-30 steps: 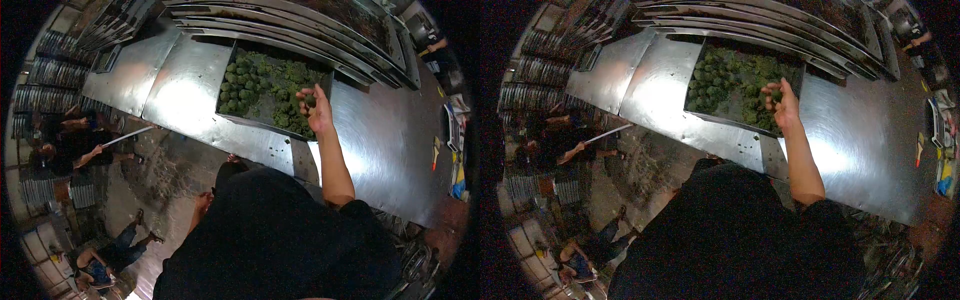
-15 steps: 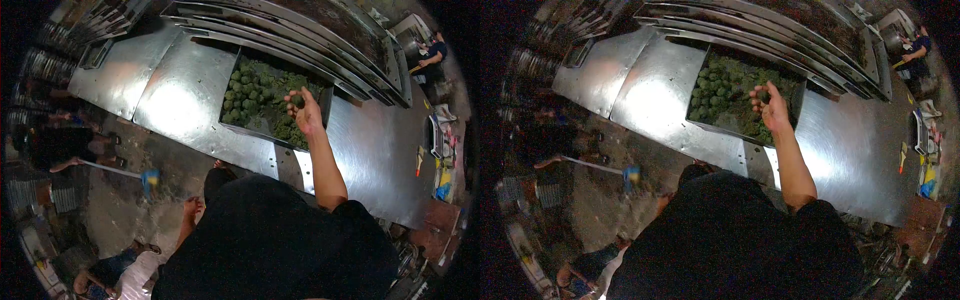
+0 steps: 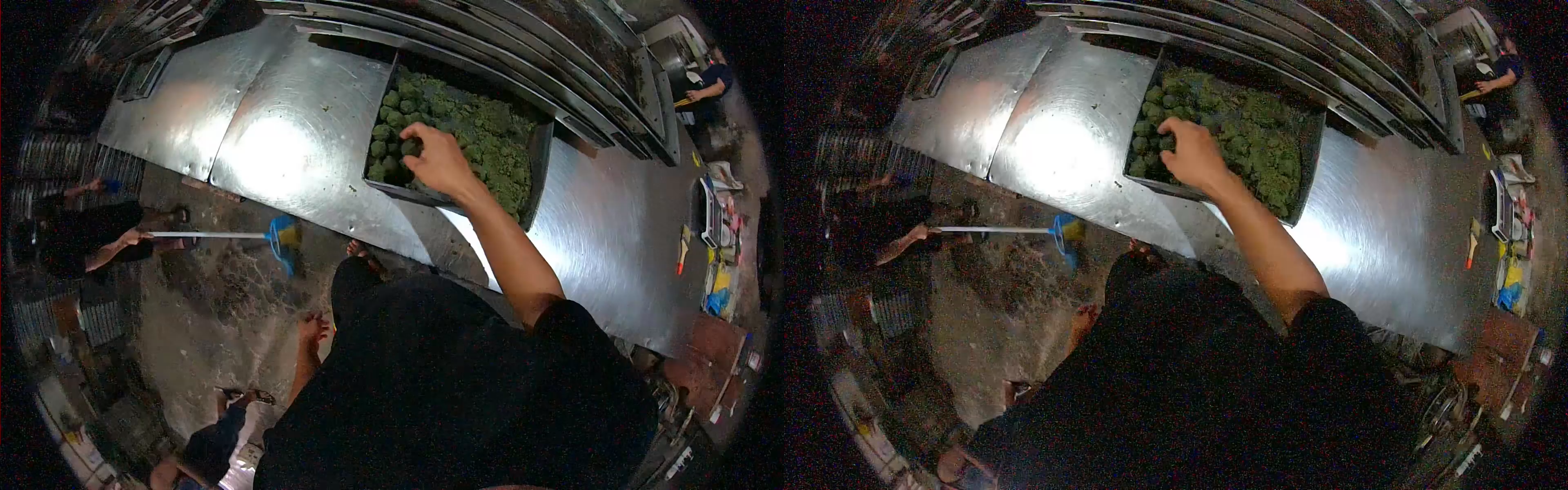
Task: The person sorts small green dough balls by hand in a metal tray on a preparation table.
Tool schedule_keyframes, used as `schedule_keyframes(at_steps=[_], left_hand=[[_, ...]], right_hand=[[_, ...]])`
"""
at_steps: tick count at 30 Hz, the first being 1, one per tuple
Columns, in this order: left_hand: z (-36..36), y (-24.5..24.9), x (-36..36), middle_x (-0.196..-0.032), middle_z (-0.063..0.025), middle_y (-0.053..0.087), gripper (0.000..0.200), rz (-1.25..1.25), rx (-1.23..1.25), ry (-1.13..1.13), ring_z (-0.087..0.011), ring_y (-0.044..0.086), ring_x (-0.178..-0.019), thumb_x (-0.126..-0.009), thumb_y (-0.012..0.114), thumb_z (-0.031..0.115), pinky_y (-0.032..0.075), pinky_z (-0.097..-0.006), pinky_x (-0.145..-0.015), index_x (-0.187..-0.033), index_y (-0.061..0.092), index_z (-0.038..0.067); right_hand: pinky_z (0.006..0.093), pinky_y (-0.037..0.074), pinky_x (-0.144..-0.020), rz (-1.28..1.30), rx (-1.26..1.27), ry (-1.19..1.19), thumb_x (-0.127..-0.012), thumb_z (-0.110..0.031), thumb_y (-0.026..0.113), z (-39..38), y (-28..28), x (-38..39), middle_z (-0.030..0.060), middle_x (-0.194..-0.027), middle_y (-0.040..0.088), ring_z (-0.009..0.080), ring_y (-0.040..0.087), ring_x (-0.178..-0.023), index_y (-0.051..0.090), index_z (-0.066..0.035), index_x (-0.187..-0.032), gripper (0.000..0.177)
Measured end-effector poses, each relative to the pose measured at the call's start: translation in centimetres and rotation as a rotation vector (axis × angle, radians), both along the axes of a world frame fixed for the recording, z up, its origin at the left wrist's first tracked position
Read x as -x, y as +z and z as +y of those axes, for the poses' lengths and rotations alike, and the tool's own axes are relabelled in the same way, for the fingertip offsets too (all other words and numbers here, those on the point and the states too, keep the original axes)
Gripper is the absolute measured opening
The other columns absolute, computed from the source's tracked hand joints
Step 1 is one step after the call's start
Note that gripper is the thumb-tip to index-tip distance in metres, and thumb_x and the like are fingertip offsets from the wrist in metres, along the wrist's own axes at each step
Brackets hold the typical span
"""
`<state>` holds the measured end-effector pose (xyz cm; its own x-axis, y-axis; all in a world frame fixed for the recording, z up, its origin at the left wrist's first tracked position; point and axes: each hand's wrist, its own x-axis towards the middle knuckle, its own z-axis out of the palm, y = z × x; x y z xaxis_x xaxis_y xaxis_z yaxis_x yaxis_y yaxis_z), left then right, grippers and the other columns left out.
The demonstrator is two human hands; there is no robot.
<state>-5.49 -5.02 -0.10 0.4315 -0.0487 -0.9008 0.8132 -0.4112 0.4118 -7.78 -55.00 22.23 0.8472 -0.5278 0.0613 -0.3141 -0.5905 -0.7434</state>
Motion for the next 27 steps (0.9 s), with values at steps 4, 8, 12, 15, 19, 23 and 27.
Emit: schedule_keyframes(at_steps=[4,8,12,15,19,23,27], left_hand=[[-1.4,2.4,1.0,-0.08,-0.0106,0.061,0.028,-0.009,-0.01,-0.08,-0.0195,0.057,-0.063,-0.091,0.053,0.024,0.042,-0.0332,-0.05,-0.112,0.055,0.005],[-1.8,2.2,0.9,-0.085,-0.0106,0.059,0.026,0.004,-0.09,-0.24,-0.0194,0.055,-0.065,-0.092,0.05,0.024,0.042,-0.0338,-0.052,-0.109,0.054,0.006],[-0.7,-0.2,1.3,-0.082,-0.009,0.057,0.022,0.062,-0.007,-0.237,-0.018,0.052,-0.061,-0.093,0.048,0.024,0.04,-0.0324,-0.05,-0.103,0.054,0.006],[0.0,-2.5,2.9,-0.08,-0.0078,0.056,0.02,0.115,0.046,-0.244,-0.017,0.05,-0.059,-0.093,0.046,0.024,0.038,-0.0314,-0.048,-0.099,0.054,0.006],[0.1,-3.6,3.0,-0.071,-0.0058,0.055,0.017,0.073,0.03,-0.243,-0.0149,0.047,-0.052,-0.093,0.046,0.022,0.035,-0.0298,-0.044,-0.094,0.055,0.008],[-2.9,0.3,4.5,-0.065,-0.0059,0.056,0.013,-0.301,-0.044,-0.37,-0.0131,0.048,-0.047,-0.091,0.051,0.019,0.033,-0.0275,-0.04,-0.093,0.058,0.008],[-4.6,2.8,3.7,-0.072,-0.0093,0.062,0.022,-0.276,-0.043,-0.465,-0.0153,0.055,-0.052,-0.09,0.053,0.02,0.04,-0.0284,-0.042,-0.105,0.059,0.004]], right_hand=[[0.0381,0.049,-0.068,-0.13,0.149,-0.046,-0.074,-0.008,0.066,1.5,-2.5,-1.1,0.0165,-0.089,0.054,0.026,0.062,-0.074,0.057,-0.001,-0.109,0.037],[0.0363,0.05,-0.068,-0.129,0.08,0.036,-0.077,-0.012,0.064,1.5,-2.2,1.0,0.0179,-0.093,0.057,0.0279,0.062,-0.074,0.061,-0.002,-0.107,0.032],[0.0382,0.048,-0.083,0.002,0.263,-0.057,-0.081,-0.023,0.062,-3.8,-1.5,4.9,0.0216,-0.109,0.057,0.0338,0.06,-0.093,0.059,-0.003,-0.113,0.038],[0.0425,0.04,-0.097,0.21,0.257,-0.066,-0.083,-0.024,0.061,-7.7,-3.6,5.8,0.0218,-0.12,0.054,0.0382,0.051,-0.112,0.056,-0.004,-0.119,0.042],[0.0441,0.048,-0.086,0.23,0.452,0.188,-0.083,-0.016,0.056,-7.5,-6.9,6.9,0.0239,-0.12,0.052,0.0402,0.055,-0.105,0.059,-0.003,-0.114,0.034],[0.0456,0.051,-0.071,0.258,0.463,0.095,-0.08,-0.01,0.052,-6.5,-7.6,7.5,0.0243,-0.105,0.057,0.0413,0.06,-0.082,0.066,0.0,-0.089,0.02],[0.0451,0.05,-0.073,0.273,0.408,0.044,-0.072,-0.007,0.058,-7.8,-7.4,6.5,0.0235,-0.094,0.061,0.0421,0.06,-0.083,0.068,0.001,-0.079,0.014]])
